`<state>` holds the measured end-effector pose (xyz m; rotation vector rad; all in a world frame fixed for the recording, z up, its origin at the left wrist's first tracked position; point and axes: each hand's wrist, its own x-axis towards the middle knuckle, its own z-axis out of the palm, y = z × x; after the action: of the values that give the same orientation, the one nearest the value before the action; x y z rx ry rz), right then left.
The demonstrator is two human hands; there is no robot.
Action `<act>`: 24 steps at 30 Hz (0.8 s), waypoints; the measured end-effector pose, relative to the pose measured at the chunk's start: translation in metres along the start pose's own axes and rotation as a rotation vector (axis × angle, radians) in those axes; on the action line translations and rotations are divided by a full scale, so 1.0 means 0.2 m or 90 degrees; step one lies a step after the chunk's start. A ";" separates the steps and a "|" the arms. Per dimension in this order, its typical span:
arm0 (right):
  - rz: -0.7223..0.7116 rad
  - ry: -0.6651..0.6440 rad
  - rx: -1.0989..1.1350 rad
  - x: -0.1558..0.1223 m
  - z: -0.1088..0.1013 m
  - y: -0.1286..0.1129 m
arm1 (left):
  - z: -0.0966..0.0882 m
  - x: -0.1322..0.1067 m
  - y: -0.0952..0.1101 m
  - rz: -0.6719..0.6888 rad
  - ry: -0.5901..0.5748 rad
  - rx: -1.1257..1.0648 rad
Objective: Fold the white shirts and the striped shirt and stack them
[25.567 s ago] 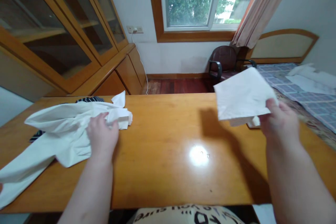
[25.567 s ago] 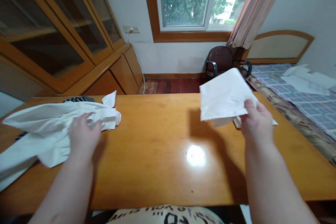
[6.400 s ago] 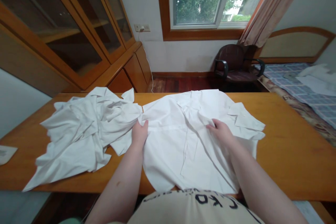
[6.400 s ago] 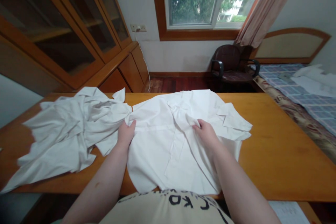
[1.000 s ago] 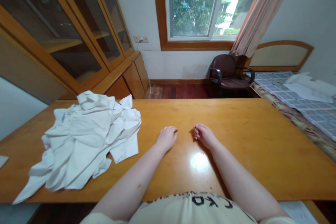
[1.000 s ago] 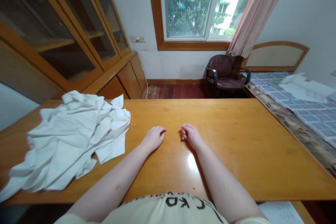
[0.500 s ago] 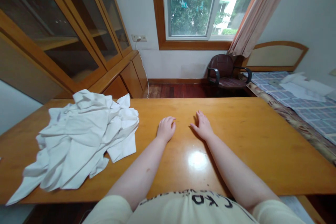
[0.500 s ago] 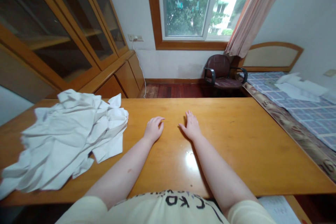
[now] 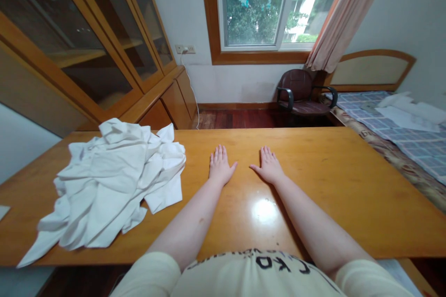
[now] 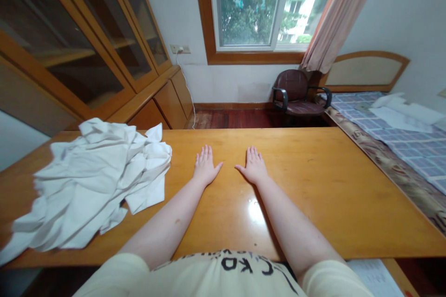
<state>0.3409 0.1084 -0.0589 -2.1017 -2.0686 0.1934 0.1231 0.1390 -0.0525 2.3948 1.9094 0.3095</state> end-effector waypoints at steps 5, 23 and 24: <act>0.014 -0.036 -0.038 0.01 0.00 -0.01 | 0.01 0.02 0.00 0.018 -0.079 0.030; 0.017 -0.053 -0.057 0.01 -0.01 -0.01 | -0.01 0.02 0.00 0.015 -0.099 0.043; 0.018 -0.053 -0.057 0.01 -0.01 -0.01 | -0.01 0.02 0.00 0.015 -0.099 0.041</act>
<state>0.3392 0.1104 -0.0567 -2.2107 -2.1333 0.1998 0.1239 0.1423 -0.0510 2.4040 1.8519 0.0603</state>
